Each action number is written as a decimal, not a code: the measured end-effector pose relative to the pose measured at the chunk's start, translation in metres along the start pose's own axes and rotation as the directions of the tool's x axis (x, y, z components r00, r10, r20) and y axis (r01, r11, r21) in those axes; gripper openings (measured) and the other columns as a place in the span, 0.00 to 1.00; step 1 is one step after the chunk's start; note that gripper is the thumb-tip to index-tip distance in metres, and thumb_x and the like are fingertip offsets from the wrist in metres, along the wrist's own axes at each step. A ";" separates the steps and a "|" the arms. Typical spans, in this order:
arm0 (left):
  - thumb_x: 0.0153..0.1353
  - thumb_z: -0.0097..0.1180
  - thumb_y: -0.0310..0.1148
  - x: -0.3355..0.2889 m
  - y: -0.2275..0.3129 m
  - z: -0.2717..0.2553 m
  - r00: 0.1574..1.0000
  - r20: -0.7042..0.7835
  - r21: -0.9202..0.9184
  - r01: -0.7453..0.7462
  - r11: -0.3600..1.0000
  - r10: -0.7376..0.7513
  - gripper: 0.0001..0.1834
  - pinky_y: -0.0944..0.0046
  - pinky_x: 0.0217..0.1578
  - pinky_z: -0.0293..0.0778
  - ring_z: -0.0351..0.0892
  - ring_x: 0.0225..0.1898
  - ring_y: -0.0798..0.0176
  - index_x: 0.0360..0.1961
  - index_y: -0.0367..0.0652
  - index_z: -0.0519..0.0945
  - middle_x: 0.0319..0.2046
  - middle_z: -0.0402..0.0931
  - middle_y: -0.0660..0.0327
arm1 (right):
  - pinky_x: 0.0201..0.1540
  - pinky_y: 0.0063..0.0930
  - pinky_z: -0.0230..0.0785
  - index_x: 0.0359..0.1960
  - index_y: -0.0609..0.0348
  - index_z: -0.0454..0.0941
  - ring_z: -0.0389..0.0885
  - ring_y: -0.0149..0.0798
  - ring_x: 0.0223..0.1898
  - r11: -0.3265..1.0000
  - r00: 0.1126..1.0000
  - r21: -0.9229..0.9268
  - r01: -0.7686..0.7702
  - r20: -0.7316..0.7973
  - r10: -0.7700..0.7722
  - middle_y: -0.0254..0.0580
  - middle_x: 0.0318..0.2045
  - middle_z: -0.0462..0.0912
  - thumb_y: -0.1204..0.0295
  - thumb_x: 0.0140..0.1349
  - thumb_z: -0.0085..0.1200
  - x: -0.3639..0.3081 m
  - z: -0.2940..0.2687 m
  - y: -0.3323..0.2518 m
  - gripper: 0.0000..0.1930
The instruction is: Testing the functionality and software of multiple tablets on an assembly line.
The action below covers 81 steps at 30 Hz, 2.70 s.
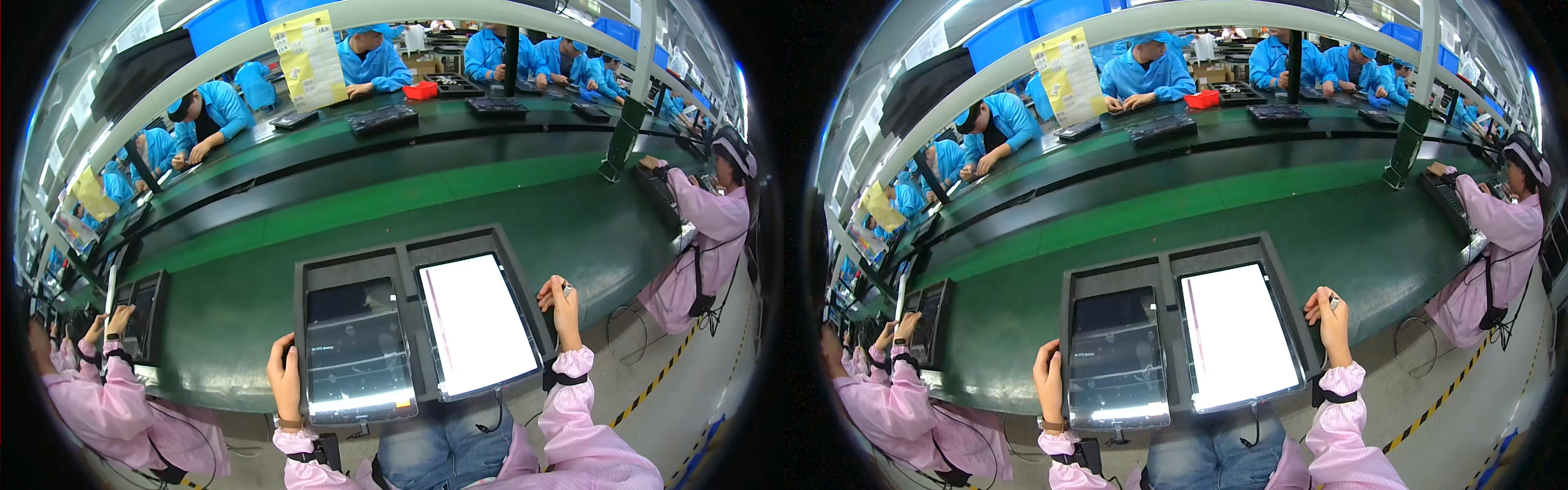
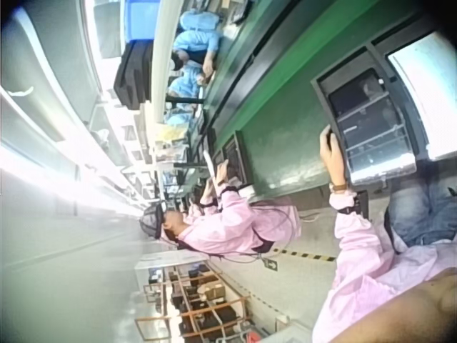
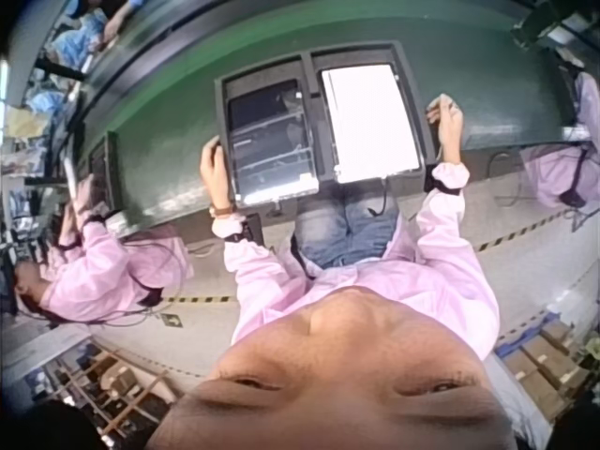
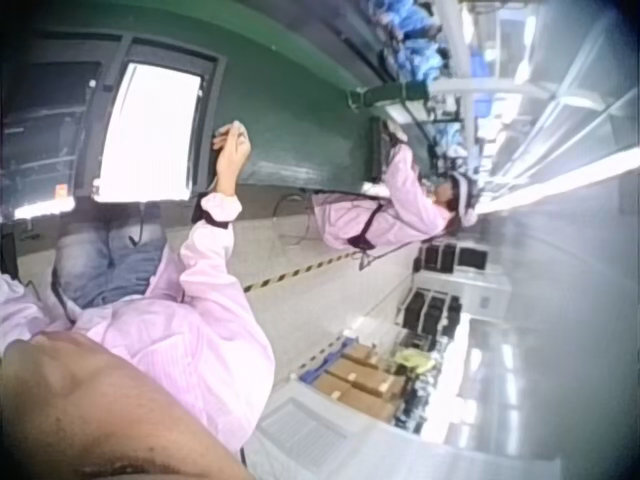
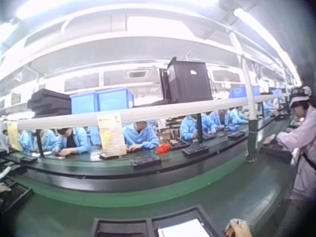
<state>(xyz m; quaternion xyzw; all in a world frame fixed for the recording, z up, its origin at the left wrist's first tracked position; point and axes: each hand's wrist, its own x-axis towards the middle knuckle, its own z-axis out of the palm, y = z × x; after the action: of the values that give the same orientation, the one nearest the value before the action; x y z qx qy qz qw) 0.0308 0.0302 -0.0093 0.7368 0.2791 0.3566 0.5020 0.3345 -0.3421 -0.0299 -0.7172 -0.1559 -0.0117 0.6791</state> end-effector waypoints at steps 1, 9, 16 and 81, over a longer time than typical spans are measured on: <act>0.60 0.43 0.25 -0.001 -0.001 -0.002 1.000 0.003 0.017 0.002 1.000 -0.002 0.13 0.68 0.46 0.66 0.72 0.42 0.66 0.45 0.32 0.74 0.39 0.76 0.57 | 0.21 0.16 0.63 0.23 0.61 0.72 0.72 0.25 0.17 1.000 1.000 0.002 -0.012 0.002 0.012 0.37 0.18 0.75 0.61 0.68 0.40 -0.002 0.001 -0.001 0.20; 0.61 0.44 0.26 0.004 -0.002 -0.001 1.000 0.004 0.043 -0.006 0.999 0.006 0.14 0.69 0.46 0.66 0.72 0.42 0.66 0.46 0.32 0.74 0.40 0.76 0.58 | 0.21 0.16 0.63 0.23 0.61 0.72 0.72 0.25 0.18 0.999 1.000 -0.034 0.002 0.000 -0.002 0.37 0.18 0.75 0.60 0.68 0.40 0.003 0.001 -0.003 0.20; 0.62 0.44 0.26 0.000 -0.003 -0.005 1.000 0.003 0.006 -0.005 1.000 0.005 0.14 0.69 0.47 0.66 0.71 0.43 0.66 0.46 0.33 0.74 0.41 0.75 0.58 | 0.21 0.15 0.63 0.22 0.61 0.72 0.72 0.24 0.18 0.999 1.000 -0.033 0.005 0.001 -0.005 0.36 0.18 0.75 0.60 0.68 0.41 -0.003 0.004 -0.006 0.20; 0.42 0.68 0.40 -0.079 0.027 -0.022 0.931 0.365 0.227 -0.052 0.973 -0.035 0.60 0.51 0.62 0.47 0.47 0.65 0.42 0.66 0.32 0.39 0.63 0.46 0.39 | 0.60 0.45 0.53 0.42 0.62 0.77 0.72 0.44 0.51 0.788 0.728 -0.322 0.525 0.649 -0.220 0.44 0.38 0.79 0.77 0.60 0.41 -0.088 0.061 -0.128 0.13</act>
<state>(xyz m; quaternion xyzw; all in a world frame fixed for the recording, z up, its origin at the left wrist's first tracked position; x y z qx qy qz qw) -0.0320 -0.0283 0.0023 0.8452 0.2171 0.1802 0.4539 0.2081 -0.2969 0.0693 -0.7833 -0.4924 0.0276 0.3785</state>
